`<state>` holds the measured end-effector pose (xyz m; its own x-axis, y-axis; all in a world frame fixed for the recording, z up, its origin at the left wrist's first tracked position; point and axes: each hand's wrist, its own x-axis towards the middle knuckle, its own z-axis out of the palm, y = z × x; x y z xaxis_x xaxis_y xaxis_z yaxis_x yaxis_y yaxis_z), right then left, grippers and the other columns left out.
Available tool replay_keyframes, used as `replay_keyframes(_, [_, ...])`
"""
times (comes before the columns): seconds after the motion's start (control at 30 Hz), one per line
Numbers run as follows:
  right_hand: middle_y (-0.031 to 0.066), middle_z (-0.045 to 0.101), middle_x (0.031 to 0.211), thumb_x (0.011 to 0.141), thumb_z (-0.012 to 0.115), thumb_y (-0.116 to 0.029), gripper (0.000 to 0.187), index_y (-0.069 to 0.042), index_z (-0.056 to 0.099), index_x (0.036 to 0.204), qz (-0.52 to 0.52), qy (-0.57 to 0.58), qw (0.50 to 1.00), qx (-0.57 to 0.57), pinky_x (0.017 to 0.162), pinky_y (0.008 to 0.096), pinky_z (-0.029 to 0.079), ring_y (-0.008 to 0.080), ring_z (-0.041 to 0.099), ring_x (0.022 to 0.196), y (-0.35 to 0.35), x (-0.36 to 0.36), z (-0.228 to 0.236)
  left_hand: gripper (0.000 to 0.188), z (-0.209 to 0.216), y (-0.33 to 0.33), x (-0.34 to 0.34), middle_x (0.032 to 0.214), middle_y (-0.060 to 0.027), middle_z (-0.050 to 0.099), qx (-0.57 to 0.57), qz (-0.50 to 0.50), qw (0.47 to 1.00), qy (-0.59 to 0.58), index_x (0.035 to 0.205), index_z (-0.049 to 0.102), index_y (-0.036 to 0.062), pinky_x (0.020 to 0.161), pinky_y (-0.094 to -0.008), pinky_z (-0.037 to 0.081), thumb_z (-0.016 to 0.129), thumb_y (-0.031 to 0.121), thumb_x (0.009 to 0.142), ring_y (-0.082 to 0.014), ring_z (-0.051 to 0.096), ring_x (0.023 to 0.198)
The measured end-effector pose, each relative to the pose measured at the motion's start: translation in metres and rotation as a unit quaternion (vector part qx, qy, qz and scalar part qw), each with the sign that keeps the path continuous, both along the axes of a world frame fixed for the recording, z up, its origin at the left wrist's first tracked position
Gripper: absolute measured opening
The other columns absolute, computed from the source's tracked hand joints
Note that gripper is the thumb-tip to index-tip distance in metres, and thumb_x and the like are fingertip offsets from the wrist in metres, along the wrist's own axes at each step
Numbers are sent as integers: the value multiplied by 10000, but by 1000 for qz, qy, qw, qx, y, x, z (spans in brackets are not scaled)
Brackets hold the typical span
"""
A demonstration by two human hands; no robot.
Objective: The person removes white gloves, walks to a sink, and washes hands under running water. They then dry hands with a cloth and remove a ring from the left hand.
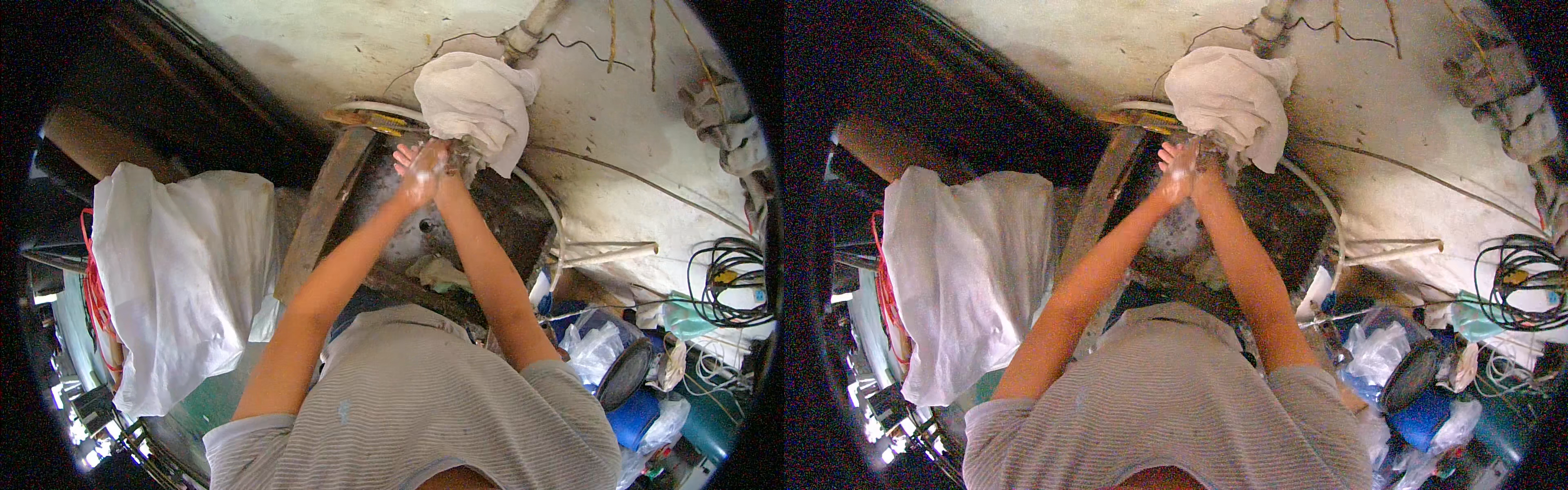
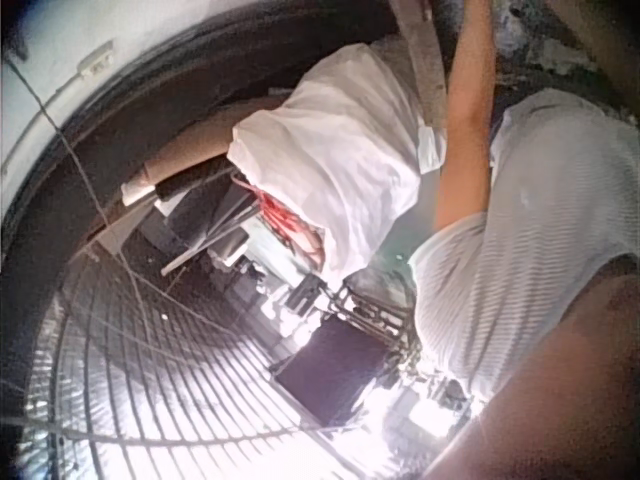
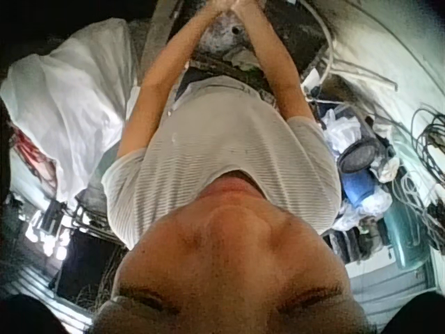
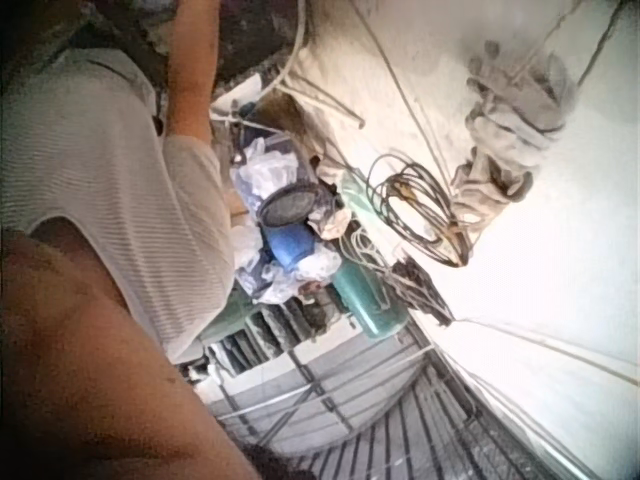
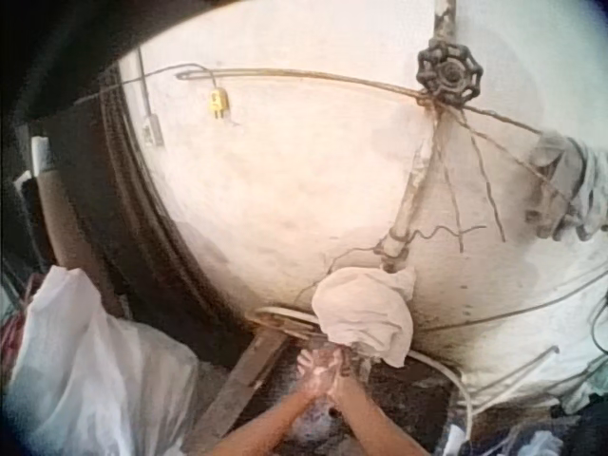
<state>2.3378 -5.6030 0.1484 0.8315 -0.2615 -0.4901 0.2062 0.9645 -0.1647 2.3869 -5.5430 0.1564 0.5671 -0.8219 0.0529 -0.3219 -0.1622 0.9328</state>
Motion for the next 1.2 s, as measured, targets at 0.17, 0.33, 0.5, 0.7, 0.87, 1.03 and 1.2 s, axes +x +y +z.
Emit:
replay_keyframes(0.17, [211,283,1417,910,325,-504,603,-43,324,1299,52,-38,992,-111,1038,561,238,420,278,1290,-5,-17,-16,548,23,30,-46,1429,-189,265,-26,-62,986,-151,1385,252,31,1105,-421,96,411,273,920,-363,219,1330])
replay_keyframes(0.33, [258,227,1422,843,277,-674,804,32,311,1228,42,68,996,29,1055,567,200,420,210,1320,15,-5,32,556,64,52,-44,1438,-178,255,-57,-96,989,-100,1391,243,37,1108,-418,85,403,301,928,-352,202,1340])
replay_keyframes(0.5, [227,232,1432,874,252,-620,727,-53,224,1328,96,-20,995,-31,1009,614,235,432,218,1314,4,-18,25,589,82,60,-50,1459,-169,211,-83,-110,989,-56,1408,206,41,1107,-409,84,388,352,941,-339,165,1355])
replay_keyframes(0.7, [201,170,1463,920,265,-509,553,-90,254,1281,84,-15,996,21,988,656,219,439,186,1320,-4,-19,23,551,81,49,-52,1462,-161,215,-112,-105,988,10,1411,206,35,1093,-362,144,405,266,952,-309,192,1351])
replay_keyframes(0.87, [217,280,1411,901,292,-550,572,-113,256,1268,42,67,996,41,905,687,271,458,289,1262,12,-21,29,477,63,39,-42,1446,-144,260,-41,-75,984,157,1367,331,28,1052,-319,238,465,145,924,-247,270,1316])
replay_keyframes(1.03, [260,337,1369,845,252,-688,846,-22,167,1360,76,44,990,-109,924,596,338,433,378,1223,23,-26,45,537,46,50,-31,1364,-127,404,-49,-108,985,124,1364,328,4,1002,-285,309,534,104,878,-205,400,1209])
replay_keyframes(1.2, [260,333,1361,830,308,-695,859,-22,162,1344,70,46,996,22,961,598,311,453,357,1220,16,-22,49,594,84,59,-21,1444,-127,284,-120,-204,947,217,1354,333,-12,1070,-299,219,595,201,865,-210,277,1316])
